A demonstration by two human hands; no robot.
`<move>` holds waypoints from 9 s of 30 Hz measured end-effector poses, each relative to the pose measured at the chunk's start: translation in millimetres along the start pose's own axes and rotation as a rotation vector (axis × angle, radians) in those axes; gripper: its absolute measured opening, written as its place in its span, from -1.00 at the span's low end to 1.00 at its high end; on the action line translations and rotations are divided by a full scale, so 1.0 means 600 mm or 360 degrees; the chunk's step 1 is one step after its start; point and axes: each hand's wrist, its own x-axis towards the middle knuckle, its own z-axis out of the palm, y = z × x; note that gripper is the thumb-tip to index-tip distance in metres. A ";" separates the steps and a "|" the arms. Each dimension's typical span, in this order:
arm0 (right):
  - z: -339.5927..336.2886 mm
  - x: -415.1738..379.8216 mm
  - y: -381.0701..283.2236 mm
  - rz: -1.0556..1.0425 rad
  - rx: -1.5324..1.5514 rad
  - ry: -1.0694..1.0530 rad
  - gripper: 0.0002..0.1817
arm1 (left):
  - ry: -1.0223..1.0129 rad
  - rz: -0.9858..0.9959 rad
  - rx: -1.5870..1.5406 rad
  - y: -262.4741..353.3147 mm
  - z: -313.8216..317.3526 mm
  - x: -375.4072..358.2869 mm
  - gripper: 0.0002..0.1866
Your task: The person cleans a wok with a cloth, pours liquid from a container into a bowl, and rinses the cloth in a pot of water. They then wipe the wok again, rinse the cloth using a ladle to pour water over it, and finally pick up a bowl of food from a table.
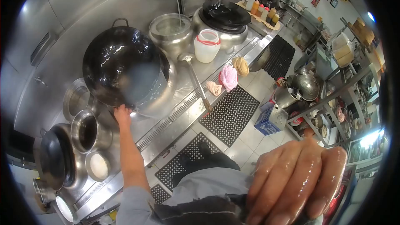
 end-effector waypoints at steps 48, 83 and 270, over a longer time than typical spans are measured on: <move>-0.354 -0.538 0.407 0.2261 -0.2320 -0.0152 -0.58 | 0.0626 0.0459 0.0337 -0.106 0.064 -0.130 -0.81; -0.656 -0.050 0.343 0.1598 -0.1005 0.0684 -0.15 | 0.0231 -0.0463 -0.0300 -0.032 0.186 -0.128 -0.89; -0.898 -0.013 0.275 0.1599 0.0515 0.1473 -0.50 | -0.1822 0.1312 0.2414 -0.306 0.785 0.133 -0.76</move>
